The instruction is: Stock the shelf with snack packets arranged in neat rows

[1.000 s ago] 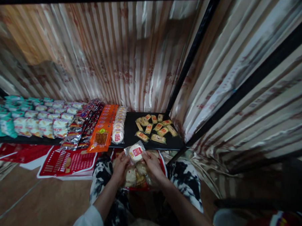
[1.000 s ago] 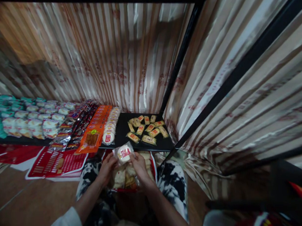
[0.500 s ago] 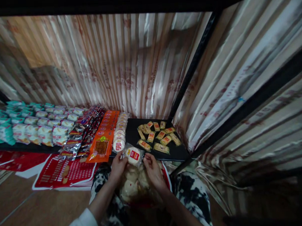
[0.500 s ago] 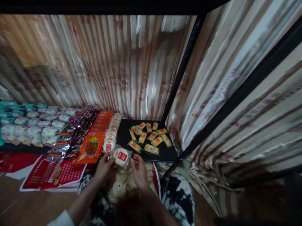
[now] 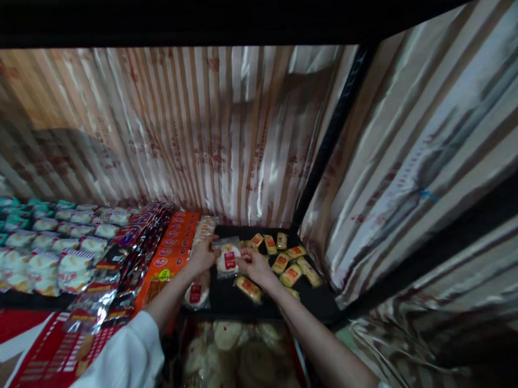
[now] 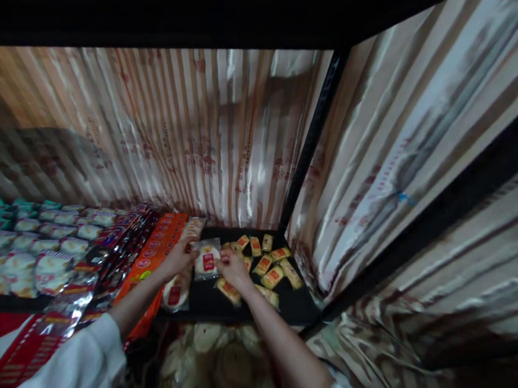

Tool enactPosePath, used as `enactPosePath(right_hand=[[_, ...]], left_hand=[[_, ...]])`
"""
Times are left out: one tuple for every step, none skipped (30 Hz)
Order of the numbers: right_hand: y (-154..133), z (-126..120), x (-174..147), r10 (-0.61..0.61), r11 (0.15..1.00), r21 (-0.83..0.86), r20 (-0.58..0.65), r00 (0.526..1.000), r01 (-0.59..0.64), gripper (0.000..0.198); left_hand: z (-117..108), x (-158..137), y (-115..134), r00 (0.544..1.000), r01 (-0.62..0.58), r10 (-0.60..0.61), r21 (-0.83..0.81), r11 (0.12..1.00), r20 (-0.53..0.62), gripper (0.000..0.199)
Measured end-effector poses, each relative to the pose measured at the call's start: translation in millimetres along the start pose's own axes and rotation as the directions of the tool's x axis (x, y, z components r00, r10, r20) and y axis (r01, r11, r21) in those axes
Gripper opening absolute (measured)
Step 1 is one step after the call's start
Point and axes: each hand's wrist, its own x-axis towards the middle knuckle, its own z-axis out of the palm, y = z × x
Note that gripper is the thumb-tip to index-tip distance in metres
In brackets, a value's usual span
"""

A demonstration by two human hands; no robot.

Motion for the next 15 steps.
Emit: enactPosePath(right_hand=[[-2.8, -3.0, 13.4, 0.018, 1.0, -0.012, -0.034, 0.999, -0.018, 0.016], [-5.2, -5.6, 27.2, 0.032, 0.999, -0.022, -0.07, 0.997, -0.033, 0.016], [-6.9, -8.0, 41.0, 0.041, 0.998, -0.036, -0.103, 0.994, -0.045, 0.015], [-7.9, -10.0, 54.7, 0.045, 0.997, -0.059, -0.136, 0.99, -0.053, 0.015], [-8.1, -11.5, 68.1, 0.043, 0.993, -0.097, -0.169, 0.985, -0.061, 0.014], [-7.6, -12.7, 80.9, 0.038, 0.987, -0.143, -0.202, 0.979, -0.067, 0.014], [-6.5, -13.3, 93.0, 0.031, 0.978, -0.193, -0.229, 0.973, -0.077, 0.013], [-4.8, -13.5, 104.2, 0.028, 0.965, -0.244, -0.248, 0.968, -0.091, 0.013], [-2.7, -13.2, 114.6, 0.027, 0.95, -0.295, -0.262, 0.965, -0.107, 0.013], [-0.2, -12.3, 124.0, 0.029, 0.932, -0.341, -0.271, 0.962, -0.124, 0.013], [2.6, -11.1, 132.4, 0.034, 0.914, -0.38, -0.273, 0.961, -0.141, 0.013], [5.5, -9.6, 139.8, 0.04, 0.897, -0.414, -0.271, 0.962, -0.154, 0.014], [8.6, -7.8, 146.2, 0.044, 0.882, -0.441, -0.27, 0.962, -0.164, 0.014], [11.7, -6.0, 151.6, 0.042, 0.871, -0.462, -0.27, 0.962, -0.168, 0.014], [14.9, -4.1, 156.0, 0.037, 0.863, -0.477, -0.272, 0.961, -0.168, 0.013]], left_hand=[[1.5, 12.7, 3.5, 0.999, -0.007, 0.008, 0.028, 1.0, -0.047, 0.041], [3.6, 25.0, 6.5, 0.995, -0.005, 0.009, 0.051, 0.999, -0.094, 0.04], [6.5, 36.4, 8.9, 0.99, 0.003, 0.006, 0.067, 0.998, -0.139, 0.04], [10.4, 46.9, 10.4, 0.983, 0.014, 0.001, 0.078, 0.997, -0.181, 0.04], [15.2, 56.1, 10.9, 0.976, 0.018, 0.002, 0.09, 0.996, -0.219, 0.041], [21.1, 64.0, 10.3, 0.97, 0.015, 0.011, 0.103, 0.995, -0.243, 0.04], [27.7, 70.6, 8.7, 0.969, 0.006, 0.022, 0.113, 0.994, -0.247, 0.037], [34.9, 76.0, 6.2, 0.971, -0.004, 0.032, 0.118, 0.993, -0.238, 0.033], [42.5, 80.3, 3.0, 0.975, -0.013, 0.039, 0.116, 0.993, -0.22, 0.028], [50.0, 83.7, -0.7, 0.979, -0.016, 0.038, 0.112, 0.994, -0.2, 0.024], [57.3, 86.5, -4.7, 0.982, -0.014, 0.033, 0.105, 0.994, -0.185, 0.021], [63.9, 88.9, -8.7, 0.985, -0.008, 0.024, 0.094, 0.996, -0.173, 0.021], [69.8, 91.2, -12.6, 0.986, -0.004, 0.017, 0.081, 0.997, -0.165, 0.022], [74.8, 93.6, -16.3, 0.987, 0.0, 0.01, 0.067, 0.998, -0.16, 0.023], [78.8, 95.9, -19.8, 0.988, 0.003, 0.004, 0.05, 0.999, -0.155, 0.024]])
